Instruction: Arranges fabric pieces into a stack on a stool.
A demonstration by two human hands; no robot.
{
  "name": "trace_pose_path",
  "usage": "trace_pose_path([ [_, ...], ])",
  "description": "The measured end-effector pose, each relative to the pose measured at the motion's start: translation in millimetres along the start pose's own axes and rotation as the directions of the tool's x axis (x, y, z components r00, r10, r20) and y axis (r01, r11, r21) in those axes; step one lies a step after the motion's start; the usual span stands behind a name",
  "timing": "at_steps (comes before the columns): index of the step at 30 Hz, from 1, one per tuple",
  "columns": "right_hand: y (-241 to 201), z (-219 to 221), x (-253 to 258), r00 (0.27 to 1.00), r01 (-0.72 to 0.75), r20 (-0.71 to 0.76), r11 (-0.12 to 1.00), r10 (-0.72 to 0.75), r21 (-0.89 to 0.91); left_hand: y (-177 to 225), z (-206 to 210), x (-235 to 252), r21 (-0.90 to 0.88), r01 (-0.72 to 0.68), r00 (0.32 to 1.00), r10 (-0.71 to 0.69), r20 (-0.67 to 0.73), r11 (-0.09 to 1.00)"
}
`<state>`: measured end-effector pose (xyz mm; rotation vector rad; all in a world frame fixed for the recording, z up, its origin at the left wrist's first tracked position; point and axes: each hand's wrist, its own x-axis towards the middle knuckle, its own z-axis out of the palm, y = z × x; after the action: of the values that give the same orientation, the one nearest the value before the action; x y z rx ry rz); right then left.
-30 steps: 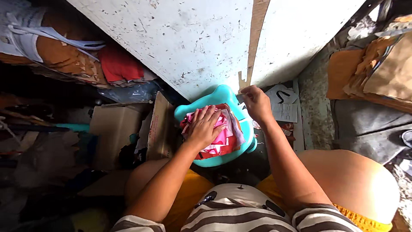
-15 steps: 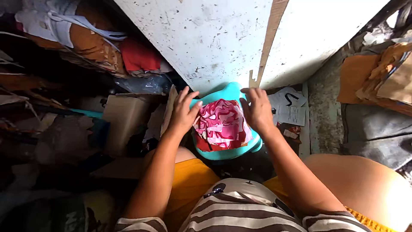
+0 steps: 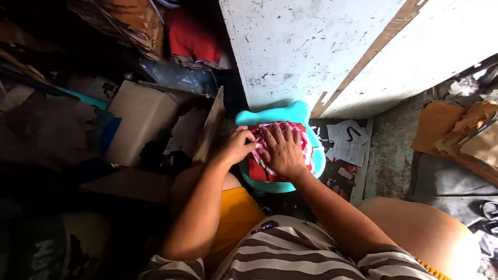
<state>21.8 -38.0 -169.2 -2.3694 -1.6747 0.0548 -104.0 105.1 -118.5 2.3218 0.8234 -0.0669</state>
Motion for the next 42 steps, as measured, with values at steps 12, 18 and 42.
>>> trace_pose_path([
  [12,47.0,-59.9,-2.6,0.992,0.015,-0.124,0.972,0.015,0.234,-12.2,-8.7,-3.7,-0.013,-0.081,0.989,0.079,-0.126,0.997],
  [18,185.8,-124.3,-14.7,0.875,-0.391,-0.094,0.81,0.474,0.437,-15.7,-18.2,-4.8,-0.021,-0.091,0.949,0.08,-0.306,0.996],
  [42,248.0,192.2,-48.0,0.106,-0.987,0.661,-0.004,0.743,0.163,-40.5,-29.8,54.5,-0.065,0.049,0.918,-0.071,-0.391,0.997],
])
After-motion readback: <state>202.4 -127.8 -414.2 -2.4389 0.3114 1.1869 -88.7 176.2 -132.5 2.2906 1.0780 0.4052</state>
